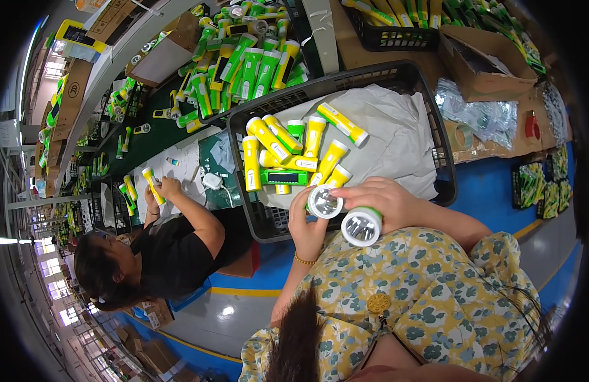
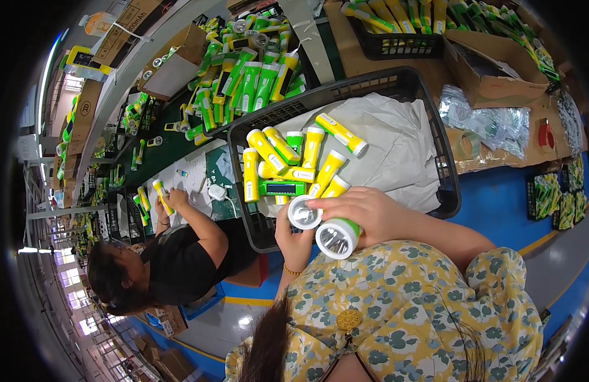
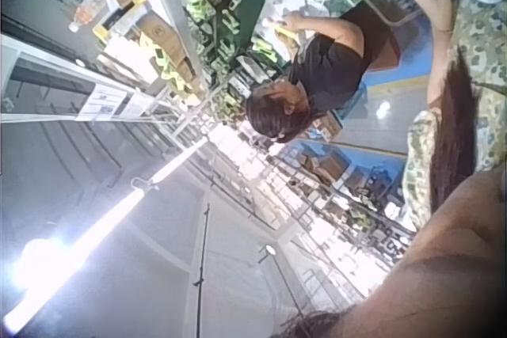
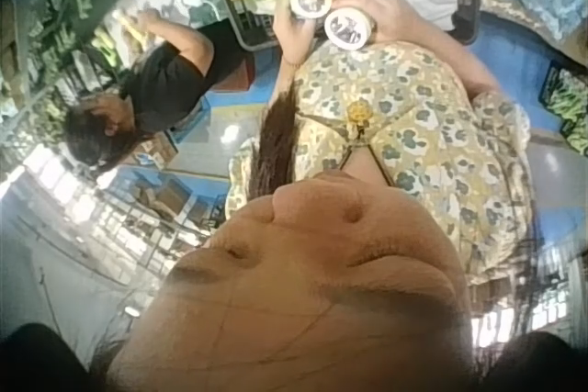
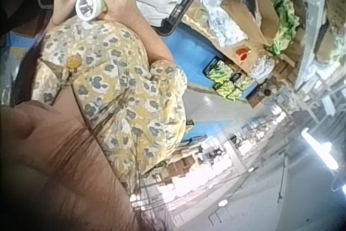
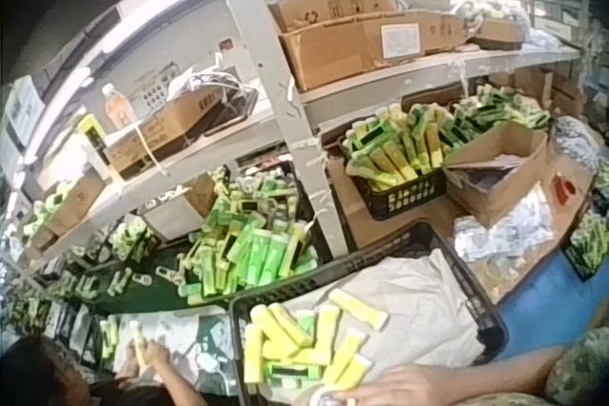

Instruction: Collect and sort solar-powered flashlights from an assembly table into a plastic crate for organization or inspection.

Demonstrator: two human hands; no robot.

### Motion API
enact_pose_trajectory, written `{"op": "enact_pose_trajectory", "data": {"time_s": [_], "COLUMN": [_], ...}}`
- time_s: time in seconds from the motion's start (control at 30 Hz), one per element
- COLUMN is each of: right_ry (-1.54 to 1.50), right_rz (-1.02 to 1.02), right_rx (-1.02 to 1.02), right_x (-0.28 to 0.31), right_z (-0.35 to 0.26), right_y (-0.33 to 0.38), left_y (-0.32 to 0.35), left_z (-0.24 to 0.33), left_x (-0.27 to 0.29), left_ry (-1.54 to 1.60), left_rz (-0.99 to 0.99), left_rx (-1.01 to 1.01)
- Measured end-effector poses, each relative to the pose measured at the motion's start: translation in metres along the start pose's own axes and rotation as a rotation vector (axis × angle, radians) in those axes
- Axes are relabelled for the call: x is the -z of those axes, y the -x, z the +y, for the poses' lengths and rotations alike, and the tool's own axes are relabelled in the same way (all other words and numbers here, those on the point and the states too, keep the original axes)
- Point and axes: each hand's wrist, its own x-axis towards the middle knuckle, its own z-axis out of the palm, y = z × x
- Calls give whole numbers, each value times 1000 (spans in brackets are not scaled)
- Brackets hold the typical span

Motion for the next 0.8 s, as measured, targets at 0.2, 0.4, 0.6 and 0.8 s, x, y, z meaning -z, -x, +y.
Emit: {"op": "enact_pose_trajectory", "data": {"time_s": [0.2,0.4,0.6,0.8], "right_ry": [107,-16,-385,-993], "right_rz": [-82,16,124,487], "right_rx": [57,-36,-238,-675], "right_x": [-5,-2,-2,-1], "right_z": [-1,-2,-4,2], "right_y": [-2,11,17,19], "left_y": [0,4,5,11], "left_z": [-1,-1,-7,-14], "left_x": [0,4,4,3], "left_ry": [-30,-62,-55,73], "left_rz": [10,49,57,81], "left_rx": [-18,-43,-18,78]}}
